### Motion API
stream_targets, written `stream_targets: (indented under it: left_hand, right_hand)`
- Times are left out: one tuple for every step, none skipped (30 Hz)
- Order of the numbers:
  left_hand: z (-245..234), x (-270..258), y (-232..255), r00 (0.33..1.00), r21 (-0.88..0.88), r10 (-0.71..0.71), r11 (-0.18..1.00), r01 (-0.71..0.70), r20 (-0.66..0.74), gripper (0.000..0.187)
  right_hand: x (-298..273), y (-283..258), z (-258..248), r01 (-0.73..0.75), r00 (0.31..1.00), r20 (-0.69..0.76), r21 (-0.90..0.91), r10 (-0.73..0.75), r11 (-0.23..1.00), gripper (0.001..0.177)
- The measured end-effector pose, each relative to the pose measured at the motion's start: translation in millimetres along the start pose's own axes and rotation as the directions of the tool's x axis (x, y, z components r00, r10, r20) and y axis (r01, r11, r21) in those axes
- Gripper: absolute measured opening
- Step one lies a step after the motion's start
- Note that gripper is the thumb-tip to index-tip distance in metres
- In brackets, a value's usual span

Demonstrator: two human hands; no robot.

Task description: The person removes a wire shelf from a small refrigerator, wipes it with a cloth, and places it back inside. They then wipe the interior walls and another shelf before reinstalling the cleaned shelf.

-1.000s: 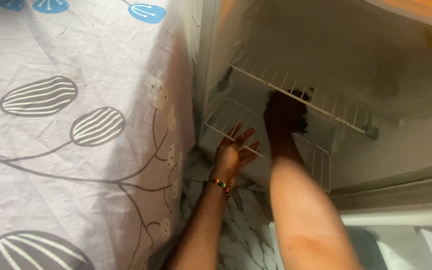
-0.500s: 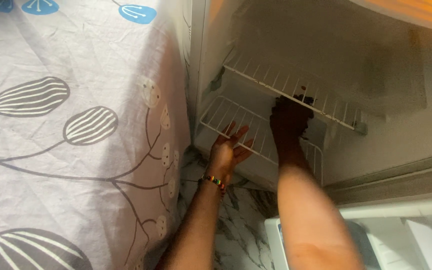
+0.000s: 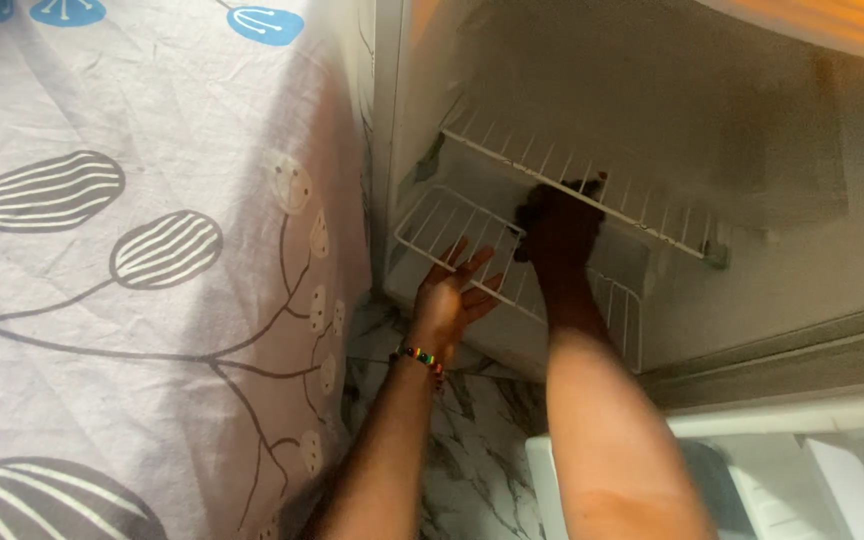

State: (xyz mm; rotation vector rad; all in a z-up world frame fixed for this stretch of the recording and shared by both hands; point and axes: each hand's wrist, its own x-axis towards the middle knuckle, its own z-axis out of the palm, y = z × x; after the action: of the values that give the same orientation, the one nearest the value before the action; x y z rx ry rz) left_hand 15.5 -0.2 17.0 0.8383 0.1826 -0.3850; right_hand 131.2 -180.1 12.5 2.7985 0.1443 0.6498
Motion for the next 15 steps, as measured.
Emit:
stream_targets:
  left_hand:
    - [-1.8, -0.9, 0.3, 1.000, -0.005, -0.005, 1.000, 0.005, -0.011, 0.060]
    - [-0.3, 0.2, 0.5, 1.000, -0.010, -0.011, 1.000, 0.011, -0.015, 0.061]
    - [-0.5, 2.7, -3.5, 1.000, -0.013, -0.014, 1.000, 0.014, -0.008, 0.061]
    - [-3.0, 5.3, -5.3, 1.000, -0.008, 0.002, 1.000, -0.002, -0.006, 0.061]
    - [-6.1, 8.0, -6.8, 1.000, -0.003, 0.017, 1.000, -0.017, -0.004, 0.061]
    - [-5.7, 8.8, -5.0, 1.000, -0.002, 0.025, 1.000, -0.025, -0.005, 0.061]
    - [-5.7, 10.2, -3.7, 1.000, -0.021, 0.011, 1.000, -0.011, -0.010, 0.061]
    - [-7.0, 9.9, -5.5, 1.000, -0.036, -0.014, 0.999, 0.014, -0.016, 0.061]
    - [-5.6, 8.6, -4.8, 1.000, -0.030, -0.016, 0.999, 0.016, -0.018, 0.061]
    - [-5.7, 6.3, -4.5, 0.999, -0.009, -0.009, 1.000, 0.008, -0.034, 0.060]
    - [-6.0, 4.0, -4.1, 0.999, 0.012, -0.001, 1.000, 0.002, -0.049, 0.059]
    - [-10.5, 9.3, -9.1, 0.998, 0.013, -0.001, 1.000, 0.002, -0.057, 0.059]
    - [-14.6, 14.4, -13.7, 0.999, -0.021, -0.001, 1.000, 0.000, -0.033, 0.059]
    - [-17.0, 20.3, -17.1, 1.000, -0.056, 0.004, 0.998, -0.004, -0.006, 0.058]
    - [-19.5, 21.9, -16.8, 1.000, -0.056, 0.007, 0.998, -0.007, -0.011, 0.058]
  right_hand:
    - [-7.2, 4.6, -8.1, -0.192, 0.973, 0.141, 0.058, 0.182, 0.980, 0.074]
    - [-13.2, 13.4, -17.1, -0.387, 0.893, 0.282, 0.083, 0.351, 0.918, 0.052]
    - [-9.6, 15.0, -21.3, -0.389, 0.892, 0.280, 0.076, 0.355, 0.918, 0.052]
    - [-3.6, 13.1, -25.1, -0.362, 0.897, 0.300, 0.083, 0.323, 0.928, 0.048]
    - [2.5, 10.5, -28.8, -0.335, 0.901, 0.320, 0.091, 0.291, 0.938, 0.044]
    - [12.9, 2.5, -31.2, -0.332, 0.904, 0.315, 0.096, 0.288, 0.938, 0.044]
    - [23.1, -5.7, -33.0, -0.304, 0.909, 0.332, 0.111, 0.253, 0.946, 0.040]
    - [28.3, -13.7, -32.6, -0.282, 0.907, 0.357, 0.125, 0.222, 0.951, 0.037]
    - [33.6, -21.4, -30.9, -0.286, 0.906, 0.360, 0.129, 0.224, 0.949, 0.037]
    - [38.5, -31.1, -28.9, -0.261, 0.904, 0.384, 0.146, 0.189, 0.954, 0.033]
    - [43.4, -40.9, -26.9, -0.237, 0.900, 0.408, 0.163, 0.153, 0.958, 0.031]
    - [47.4, -48.5, -21.7, -0.234, 0.900, 0.411, 0.169, 0.148, 0.957, 0.031]
    - [51.6, -55.8, -17.1, -0.215, 0.896, 0.427, 0.183, 0.120, 0.959, 0.030]
    - [57.8, -61.8, -13.9, -0.195, 0.894, 0.439, 0.196, 0.092, 0.961, 0.029]
    - [61.2, -67.2, 1.8, -0.191, 0.895, 0.438, 0.201, 0.086, 0.961, 0.029]
